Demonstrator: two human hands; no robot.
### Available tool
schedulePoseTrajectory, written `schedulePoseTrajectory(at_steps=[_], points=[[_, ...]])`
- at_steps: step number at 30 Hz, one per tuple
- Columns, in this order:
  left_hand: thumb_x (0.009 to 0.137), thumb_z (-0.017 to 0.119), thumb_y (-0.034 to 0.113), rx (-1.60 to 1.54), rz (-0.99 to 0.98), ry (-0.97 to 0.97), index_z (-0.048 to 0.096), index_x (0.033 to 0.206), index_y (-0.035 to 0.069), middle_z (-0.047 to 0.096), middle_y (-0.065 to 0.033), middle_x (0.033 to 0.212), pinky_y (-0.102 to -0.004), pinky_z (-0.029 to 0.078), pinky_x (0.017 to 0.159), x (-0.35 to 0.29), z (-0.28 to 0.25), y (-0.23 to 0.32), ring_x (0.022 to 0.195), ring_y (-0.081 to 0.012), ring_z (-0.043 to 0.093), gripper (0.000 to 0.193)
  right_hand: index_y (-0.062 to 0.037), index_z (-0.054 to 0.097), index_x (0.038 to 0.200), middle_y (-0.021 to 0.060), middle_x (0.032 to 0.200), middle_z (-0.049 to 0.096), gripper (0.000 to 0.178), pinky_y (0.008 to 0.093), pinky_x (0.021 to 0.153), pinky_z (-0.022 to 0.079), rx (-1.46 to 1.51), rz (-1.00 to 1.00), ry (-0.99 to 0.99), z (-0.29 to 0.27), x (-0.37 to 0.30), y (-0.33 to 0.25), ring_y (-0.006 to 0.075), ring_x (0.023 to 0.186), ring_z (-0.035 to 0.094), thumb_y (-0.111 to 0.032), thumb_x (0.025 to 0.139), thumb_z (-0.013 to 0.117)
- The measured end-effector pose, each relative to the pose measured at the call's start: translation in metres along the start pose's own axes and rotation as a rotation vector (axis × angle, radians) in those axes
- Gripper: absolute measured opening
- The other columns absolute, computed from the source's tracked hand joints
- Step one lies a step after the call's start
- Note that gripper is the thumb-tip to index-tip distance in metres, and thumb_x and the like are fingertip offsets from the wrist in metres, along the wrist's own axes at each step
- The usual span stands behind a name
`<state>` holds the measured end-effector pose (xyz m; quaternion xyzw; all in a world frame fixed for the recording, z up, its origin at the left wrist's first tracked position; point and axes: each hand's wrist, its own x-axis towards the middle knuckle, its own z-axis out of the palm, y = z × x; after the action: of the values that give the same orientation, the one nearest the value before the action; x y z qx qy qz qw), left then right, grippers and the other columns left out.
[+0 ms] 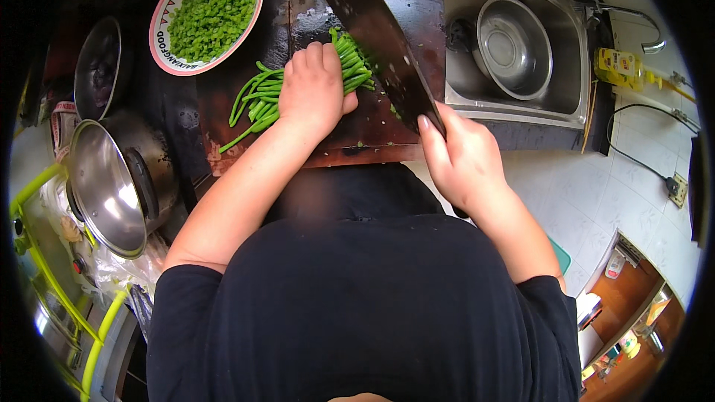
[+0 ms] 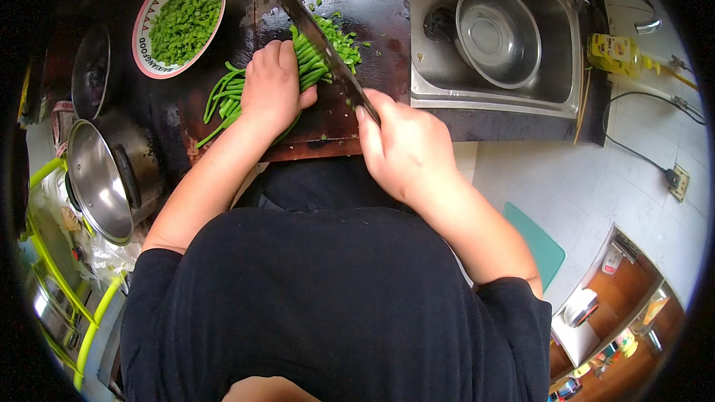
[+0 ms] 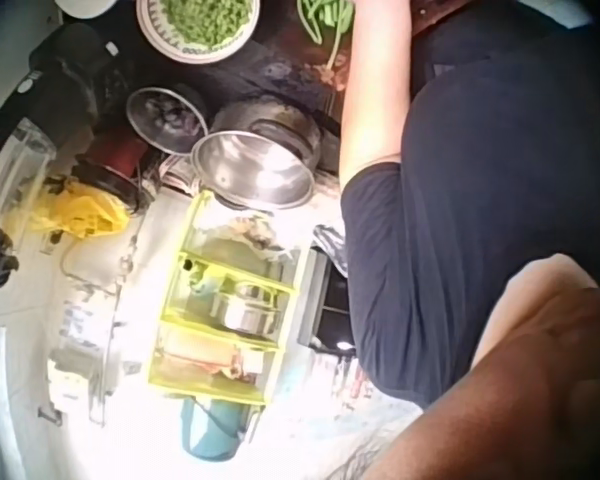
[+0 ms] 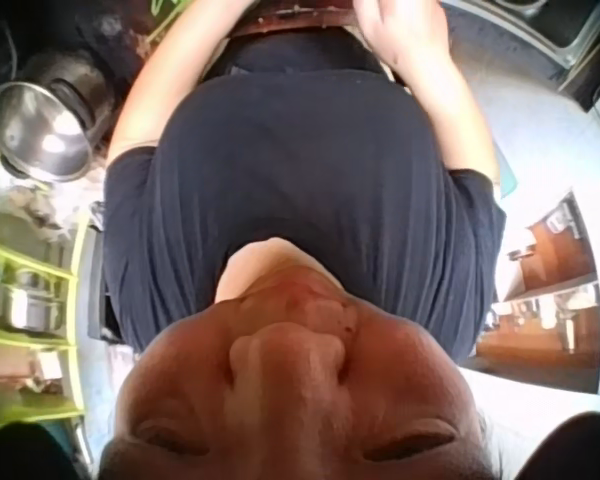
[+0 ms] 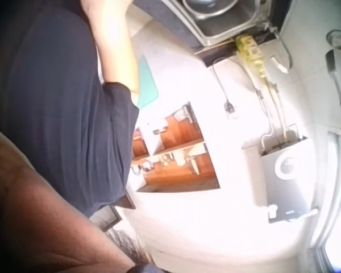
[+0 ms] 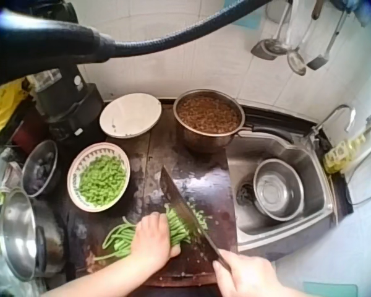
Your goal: The person chops green beans into small pieces on a wooden cutting board using a large cleaver. They repeatedly gather the beans into a pile, slice them, and transfer the chopped pieces into a nearby bowl.
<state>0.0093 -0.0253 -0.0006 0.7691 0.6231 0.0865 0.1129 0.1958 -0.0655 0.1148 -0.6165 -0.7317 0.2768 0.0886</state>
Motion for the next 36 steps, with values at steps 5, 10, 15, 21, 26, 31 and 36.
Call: schedulePoseTrajectory(at_steps=[5,10,15,21,26,31,36], points=[[0.061,0.078,0.026,-0.05,-0.039,-0.08,0.041,0.123,-0.003,0.046,-0.0164,0.119,-0.0405,0.04,0.093,0.001,-0.004,0.002,0.108,-0.0325,0.046,0.078,-0.0045,0.06,0.104,0.0195,0.078,0.064,0.024,0.0454,0.064,0.05,0.007,0.001,-0.062,-0.002,-0.012,0.006,0.0377,0.071,0.062,-0.022,0.09,0.052],[0.061,0.078,0.026,-0.022,-0.017,-0.088,0.041,0.123,-0.003,0.046,-0.0156,0.118,-0.0397,0.04,0.093,0.002,-0.004,0.0,0.108,-0.0316,0.046,0.078,-0.0044,0.06,0.1,0.0207,0.077,0.063,0.023,0.0467,0.065,0.049,-0.007,0.066,-0.108,-0.001,-0.008,0.003,0.0393,0.072,0.062,-0.022,0.09,0.051],[0.063,0.076,0.033,0.05,0.023,-0.046,0.042,0.122,-0.004,0.046,-0.0127,0.113,-0.0366,0.04,0.09,0.001,0.0,-0.002,0.102,-0.0271,0.047,0.077,-0.0033,0.06,0.093,0.0227,0.076,0.062,0.024,0.0484,0.069,0.048,-0.011,0.167,-0.221,-0.009,0.014,-0.008,0.0411,0.076,0.061,-0.024,0.091,0.049],[0.062,0.076,0.028,0.006,-0.004,-0.107,0.041,0.123,-0.003,0.045,-0.0151,0.118,-0.0394,0.039,0.093,0.002,-0.003,-0.001,0.106,-0.0303,0.046,0.077,-0.0024,0.061,0.092,0.0245,0.082,0.063,0.029,0.0482,0.075,0.048,-0.037,0.196,-0.268,0.008,0.051,-0.013,0.0418,0.083,0.06,-0.027,0.091,0.045],[0.062,0.076,0.028,0.003,-0.007,-0.144,0.041,0.123,-0.004,0.045,-0.0152,0.119,-0.0396,0.039,0.094,0.003,-0.005,0.001,0.106,-0.0305,0.047,0.077,-0.0023,0.063,0.091,0.0231,0.083,0.064,0.032,0.0482,0.076,0.049,-0.068,0.207,-0.226,0.035,0.062,-0.011,0.0412,0.083,0.061,-0.028,0.091,0.045],[0.063,0.077,0.028,-0.014,-0.027,-0.136,0.041,0.123,-0.004,0.045,-0.0158,0.119,-0.0396,0.039,0.094,0.003,-0.007,0.002,0.107,-0.031,0.046,0.076,-0.0042,0.063,0.092,0.023,0.082,0.064,0.031,0.0483,0.075,0.048,0.028,0.19,-0.108,0.038,0.053,0.006,0.0413,0.083,0.061,-0.03,0.09,0.048],[0.062,0.077,0.028,-0.022,-0.017,-0.055,0.042,0.122,-0.003,0.046,-0.0163,0.119,-0.0397,0.04,0.093,0.0,-0.002,0.001,0.106,-0.0318,0.047,0.076,-0.0077,0.061,0.102,0.022,0.082,0.064,0.029,0.0469,0.073,0.048,0.062,0.161,-0.082,0.017,0.028,0.012,0.0403,0.082,0.061,-0.031,0.091,0.049]])
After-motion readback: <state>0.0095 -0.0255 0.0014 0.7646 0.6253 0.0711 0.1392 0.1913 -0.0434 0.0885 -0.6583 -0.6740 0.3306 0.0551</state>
